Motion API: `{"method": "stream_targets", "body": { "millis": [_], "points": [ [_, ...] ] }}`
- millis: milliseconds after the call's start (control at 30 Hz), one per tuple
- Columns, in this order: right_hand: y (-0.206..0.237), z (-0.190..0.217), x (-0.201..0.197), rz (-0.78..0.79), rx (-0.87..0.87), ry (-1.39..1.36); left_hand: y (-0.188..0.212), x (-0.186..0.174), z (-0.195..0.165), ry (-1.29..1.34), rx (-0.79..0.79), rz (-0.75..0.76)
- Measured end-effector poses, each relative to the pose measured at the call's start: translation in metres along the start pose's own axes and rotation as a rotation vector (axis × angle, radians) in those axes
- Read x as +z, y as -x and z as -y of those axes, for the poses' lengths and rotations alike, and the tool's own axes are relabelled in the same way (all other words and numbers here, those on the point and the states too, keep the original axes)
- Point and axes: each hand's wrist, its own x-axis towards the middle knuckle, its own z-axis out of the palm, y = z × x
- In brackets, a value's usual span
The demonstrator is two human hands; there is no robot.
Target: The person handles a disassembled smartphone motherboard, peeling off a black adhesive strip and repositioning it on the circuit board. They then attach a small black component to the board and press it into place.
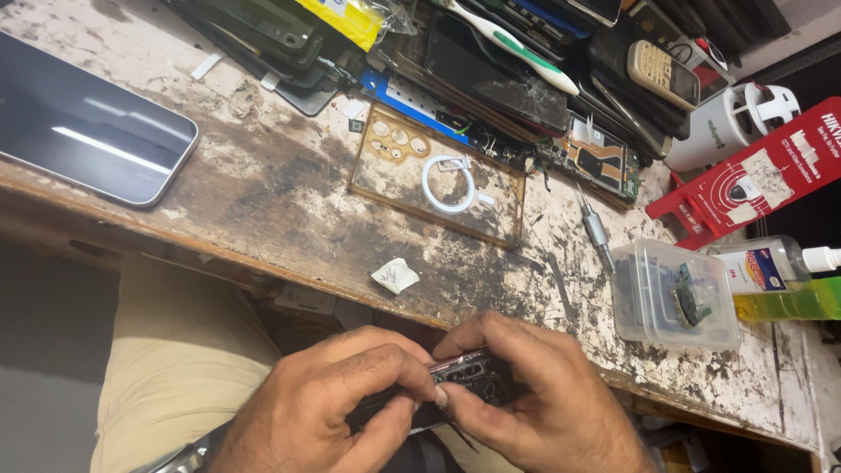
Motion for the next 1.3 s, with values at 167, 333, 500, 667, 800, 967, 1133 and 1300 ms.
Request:
{"method": "stream_targets", "body": {
  "millis": [167, 333, 500, 667, 800, 967, 1133, 1300],
  "points": [
    [0.0015, 0.0024, 0.0013, -0.002, -0.011, 0.026, -0.0010, -0.0010, 0.0004, -0.013, 0.015, 0.008],
    [0.0006, 0.0050, 0.0003, 0.017, 0.019, 0.021, -0.0019, -0.0001, 0.0012, -0.016, 0.020, -0.014],
    [-0.0003, 0.0063, -0.0020, 0.044, 0.017, -0.040, -0.0003, 0.0013, 0.0017, -0.009, -0.043, -0.013],
    [0.0004, 0.0069, 0.0007, 0.035, 0.078, -0.055, 0.0013, 0.0021, 0.0025, -0.003, -0.095, -0.012],
    [0.0007, 0.0072, 0.0034, 0.014, 0.055, -0.024, 0.0024, 0.0014, 0.0035, -0.020, -0.114, 0.001],
    [0.0027, 0.0096, 0.0063, -0.036, -0.059, 0.051, 0.0009, -0.0001, 0.0058, -0.032, -0.092, 0.018],
    [0.0011, 0.0091, 0.0067, -0.029, -0.057, 0.049, -0.0006, 0.0001, 0.0066, -0.027, -0.092, 0.012],
    [0.0024, 0.0087, 0.0065, -0.028, 0.052, -0.028, 0.0002, 0.0006, 0.0058, 0.013, -0.104, -0.010]
  ]
}}
